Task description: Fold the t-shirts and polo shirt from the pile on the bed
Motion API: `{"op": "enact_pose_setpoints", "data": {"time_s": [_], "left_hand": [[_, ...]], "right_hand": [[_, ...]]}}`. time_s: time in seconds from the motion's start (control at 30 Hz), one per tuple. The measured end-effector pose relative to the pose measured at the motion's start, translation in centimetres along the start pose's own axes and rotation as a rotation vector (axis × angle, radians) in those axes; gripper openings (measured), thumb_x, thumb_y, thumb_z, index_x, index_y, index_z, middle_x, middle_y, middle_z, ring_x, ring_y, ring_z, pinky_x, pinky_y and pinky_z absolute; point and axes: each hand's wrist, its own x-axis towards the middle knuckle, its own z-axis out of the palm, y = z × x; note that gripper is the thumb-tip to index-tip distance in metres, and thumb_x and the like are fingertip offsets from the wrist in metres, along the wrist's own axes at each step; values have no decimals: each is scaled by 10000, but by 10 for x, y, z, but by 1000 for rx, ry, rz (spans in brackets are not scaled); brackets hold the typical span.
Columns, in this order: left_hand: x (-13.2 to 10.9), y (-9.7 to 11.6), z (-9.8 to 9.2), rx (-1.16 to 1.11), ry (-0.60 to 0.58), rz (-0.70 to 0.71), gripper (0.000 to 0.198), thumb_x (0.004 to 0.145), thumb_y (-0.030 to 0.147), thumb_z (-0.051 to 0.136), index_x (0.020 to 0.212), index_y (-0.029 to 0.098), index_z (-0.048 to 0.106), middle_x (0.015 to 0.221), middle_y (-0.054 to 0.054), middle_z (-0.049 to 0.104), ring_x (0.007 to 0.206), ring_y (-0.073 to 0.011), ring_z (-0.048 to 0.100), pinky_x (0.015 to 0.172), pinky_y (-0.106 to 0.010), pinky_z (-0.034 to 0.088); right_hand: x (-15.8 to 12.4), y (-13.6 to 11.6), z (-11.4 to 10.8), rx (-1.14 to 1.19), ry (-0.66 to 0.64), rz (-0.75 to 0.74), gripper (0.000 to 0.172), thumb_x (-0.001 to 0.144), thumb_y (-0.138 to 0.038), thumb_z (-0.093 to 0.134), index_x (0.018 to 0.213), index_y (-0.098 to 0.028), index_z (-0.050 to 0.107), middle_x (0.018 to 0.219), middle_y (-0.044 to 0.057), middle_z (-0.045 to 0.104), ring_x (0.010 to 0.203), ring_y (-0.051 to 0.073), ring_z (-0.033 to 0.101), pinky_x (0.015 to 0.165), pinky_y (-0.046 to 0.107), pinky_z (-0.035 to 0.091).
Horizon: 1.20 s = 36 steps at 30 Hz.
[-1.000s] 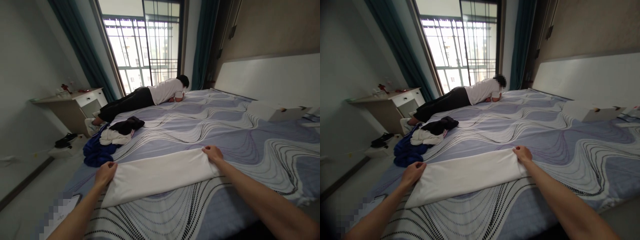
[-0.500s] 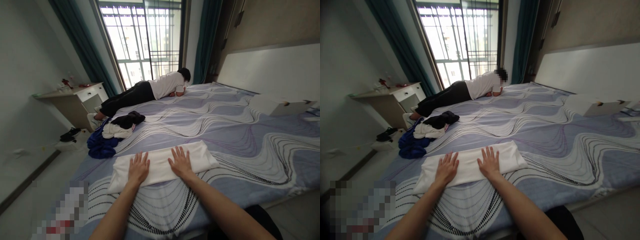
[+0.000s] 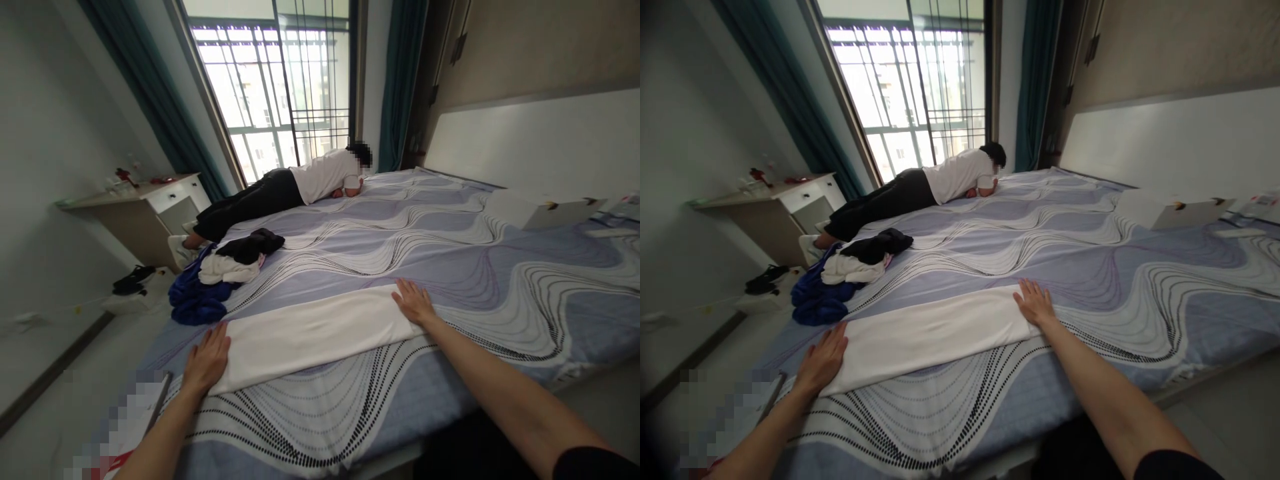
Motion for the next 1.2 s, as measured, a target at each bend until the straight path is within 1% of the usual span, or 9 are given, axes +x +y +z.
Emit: {"op": "enact_pose_setpoints", "data": {"time_s": [0.17,0.27,0.37,0.53,0.7,0.8,0.87,0.97,1.2], "left_hand": [[-24,-13,-3,-141,102,-80,577,949,434,271,1378,136,516,1545,-117,415,1456,-295,308,1189,-535,214],[-48,-9,-1,-181,200,-135,469,913,487,368,1033,154,676,1478,-151,499,1417,-316,378,1163,-501,286],[-66,-6,3,-140,239,-93,395,879,482,422,718,192,634,1485,-153,489,1419,-362,360,1150,-570,271],[-69,-19,3,-244,287,-60,303,817,389,440,600,222,571,1330,-117,638,1371,-317,441,1144,-458,337],[-65,-2,0,-291,400,-83,326,840,463,440,768,203,621,1306,-151,639,1238,-303,568,1083,-436,417],[-62,37,8,-265,459,150,382,903,413,380,1044,167,636,1348,-133,611,1345,-256,475,1137,-403,359],[-58,65,19,-184,388,289,448,925,362,350,1200,123,610,1405,-140,568,1428,-258,362,1169,-427,306],[-55,96,33,10,236,262,527,938,332,343,1372,97,527,1522,-140,444,1463,-311,280,1175,-519,250],[-55,100,34,213,107,162,580,975,403,287,1509,196,374,1619,-60,270,1483,-313,227,1167,-541,229]], "right_hand": [[4,11,-2,47,-29,-10,664,1000,-517,148,1572,-184,193,1638,40,170,1506,256,119,1199,573,72],[4,14,-1,108,-52,22,632,1008,-477,135,1564,-190,228,1629,54,209,1503,251,148,1198,570,112],[-3,19,5,146,23,13,659,982,-530,275,1531,-167,312,1608,92,271,1491,281,189,1193,581,128],[-18,27,11,322,253,57,535,847,-521,540,1217,-146,633,1449,144,521,1348,321,455,1165,510,262],[-20,28,6,521,341,89,304,803,-415,557,929,-184,708,1332,128,629,1291,321,523,1104,449,366],[-20,29,3,540,346,87,245,770,-300,539,899,-182,711,1319,130,638,1271,306,545,1092,434,383],[-22,31,1,533,344,73,258,744,-253,534,920,-193,713,1316,106,643,1249,283,566,1089,415,390],[-25,37,-1,522,330,34,266,750,-275,539,939,-201,712,1296,91,657,1213,262,591,1072,396,413],[-27,37,-1,505,317,-80,442,670,-257,612,1098,-164,672,1312,129,622,1263,272,530,1120,425,358]]}}
